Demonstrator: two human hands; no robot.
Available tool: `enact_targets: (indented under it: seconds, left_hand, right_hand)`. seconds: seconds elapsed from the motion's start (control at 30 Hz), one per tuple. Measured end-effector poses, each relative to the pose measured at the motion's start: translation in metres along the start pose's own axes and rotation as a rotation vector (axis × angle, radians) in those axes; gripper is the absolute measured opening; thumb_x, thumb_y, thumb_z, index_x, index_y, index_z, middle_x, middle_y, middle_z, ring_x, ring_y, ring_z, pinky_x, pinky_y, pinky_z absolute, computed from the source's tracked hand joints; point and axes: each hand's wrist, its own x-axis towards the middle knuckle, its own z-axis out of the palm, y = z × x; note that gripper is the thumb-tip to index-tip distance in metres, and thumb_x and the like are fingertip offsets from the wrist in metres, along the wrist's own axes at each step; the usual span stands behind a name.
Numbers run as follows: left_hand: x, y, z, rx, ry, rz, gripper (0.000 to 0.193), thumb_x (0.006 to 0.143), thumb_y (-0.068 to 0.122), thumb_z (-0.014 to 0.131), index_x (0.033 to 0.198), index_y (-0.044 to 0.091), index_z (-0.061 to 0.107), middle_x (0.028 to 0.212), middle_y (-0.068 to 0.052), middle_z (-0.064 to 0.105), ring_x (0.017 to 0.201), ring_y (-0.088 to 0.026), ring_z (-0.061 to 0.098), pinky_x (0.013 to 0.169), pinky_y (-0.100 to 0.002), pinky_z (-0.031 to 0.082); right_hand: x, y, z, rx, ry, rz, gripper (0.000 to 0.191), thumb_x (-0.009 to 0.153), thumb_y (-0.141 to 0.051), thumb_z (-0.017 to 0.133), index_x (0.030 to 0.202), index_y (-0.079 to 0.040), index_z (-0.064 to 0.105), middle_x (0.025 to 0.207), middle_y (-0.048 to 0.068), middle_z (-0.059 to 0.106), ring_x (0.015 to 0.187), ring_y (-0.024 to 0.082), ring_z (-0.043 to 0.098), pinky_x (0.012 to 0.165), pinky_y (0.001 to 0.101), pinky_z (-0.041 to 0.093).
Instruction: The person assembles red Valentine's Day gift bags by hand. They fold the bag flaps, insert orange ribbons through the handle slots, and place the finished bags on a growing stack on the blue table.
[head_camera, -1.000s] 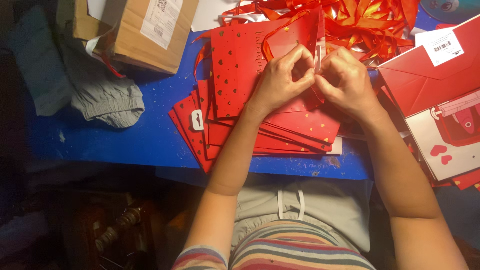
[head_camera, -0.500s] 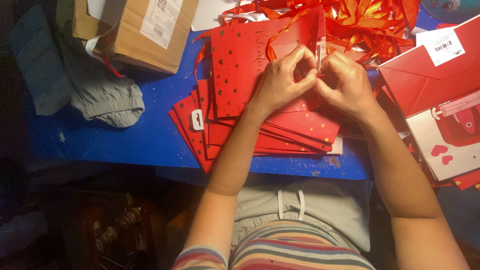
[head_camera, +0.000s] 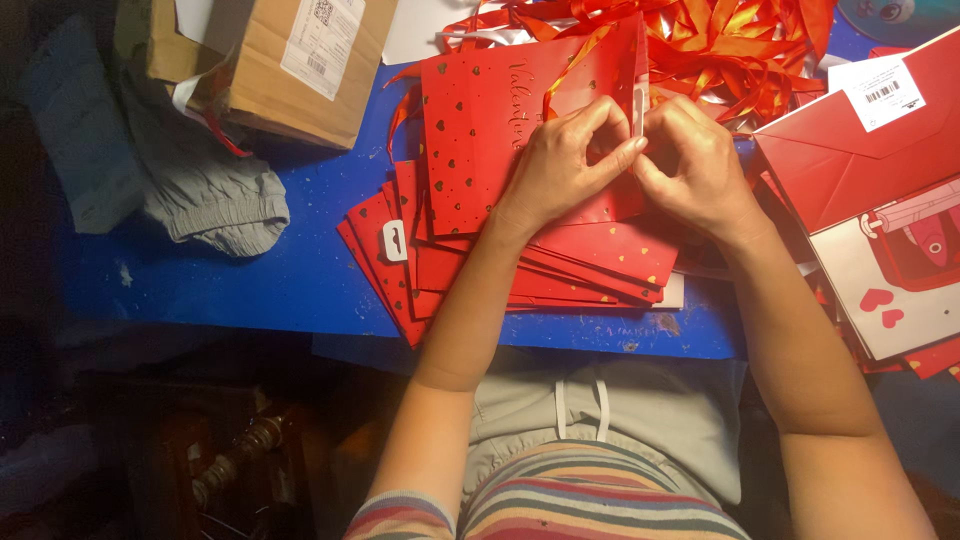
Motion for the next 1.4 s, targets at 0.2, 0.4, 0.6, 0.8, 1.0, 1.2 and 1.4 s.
enact_targets:
  seconds: [0.2,0.4,0.6,0.8,1.0,1.2,1.4]
  left_hand:
    - [0.000,-0.001,0.001,0.027,0.020,0.059,0.025,0.095,0.030,0.074,0.093,0.009,0.061,0.085,-0.003,0.072,0.074,-0.020,0.072,0.066,-0.033,0.055]
    - [0.001,0.002,-0.002,0.023,-0.018,0.020,0.026,0.094,0.029,0.074,0.089,0.007,0.061,0.083,-0.005,0.070,0.074,-0.025,0.070,0.068,-0.038,0.054]
    - [0.000,0.000,-0.003,-0.010,-0.007,0.061,0.027,0.093,0.030,0.075,0.088,0.008,0.061,0.083,-0.005,0.070,0.076,-0.024,0.072,0.070,-0.038,0.054]
    - [-0.001,-0.001,-0.001,0.023,0.011,0.075,0.029,0.094,0.033,0.075,0.088,0.008,0.060,0.081,-0.005,0.070,0.076,-0.025,0.071,0.069,-0.038,0.054]
    - [-0.002,-0.002,0.000,0.119,0.065,0.089,0.036,0.093,0.041,0.074,0.087,0.009,0.060,0.077,-0.005,0.069,0.073,-0.023,0.072,0.068,-0.037,0.056]
    - [-0.002,-0.004,0.000,0.179,0.097,0.153,0.038,0.093,0.043,0.074,0.087,0.008,0.059,0.077,-0.005,0.068,0.074,-0.024,0.071,0.070,-0.038,0.056]
    - [-0.002,-0.002,-0.001,0.168,0.074,0.137,0.036,0.093,0.039,0.076,0.085,0.008,0.058,0.076,-0.005,0.068,0.072,-0.023,0.070,0.069,-0.037,0.055]
  right_hand:
    - [-0.005,0.002,0.002,-0.043,-0.034,0.101,0.020,0.092,-0.006,0.073,0.102,0.004,0.058,0.098,0.017,0.058,0.089,0.034,0.061,0.079,0.0403,0.050]
    - [-0.005,0.000,0.007,-0.093,0.062,0.093,0.019,0.094,-0.004,0.074,0.100,0.004,0.058,0.098,0.018,0.058,0.092,0.035,0.062,0.081,0.0407,0.050]
    - [-0.003,0.003,-0.003,-0.011,-0.035,-0.009,0.018,0.091,-0.003,0.071,0.104,0.004,0.060,0.103,0.018,0.062,0.099,0.036,0.064,0.086,0.0408,0.052]
    - [-0.005,0.002,0.005,-0.059,-0.059,0.104,0.015,0.094,-0.003,0.070,0.101,0.003,0.058,0.094,0.018,0.057,0.088,0.036,0.061,0.078,0.0419,0.049]
    - [-0.002,-0.003,0.004,-0.026,-0.043,0.099,0.011,0.094,-0.001,0.067,0.103,0.004,0.062,0.092,0.017,0.058,0.084,0.033,0.061,0.075,0.0403,0.049]
    - [-0.003,-0.006,0.003,-0.021,-0.032,0.048,0.015,0.091,0.000,0.067,0.105,0.004,0.062,0.096,0.017,0.058,0.087,0.033,0.062,0.077,0.0400,0.049]
    - [-0.005,-0.003,0.007,-0.065,-0.025,0.105,0.012,0.093,0.000,0.068,0.102,0.004,0.062,0.093,0.017,0.055,0.084,0.033,0.060,0.074,0.0406,0.047]
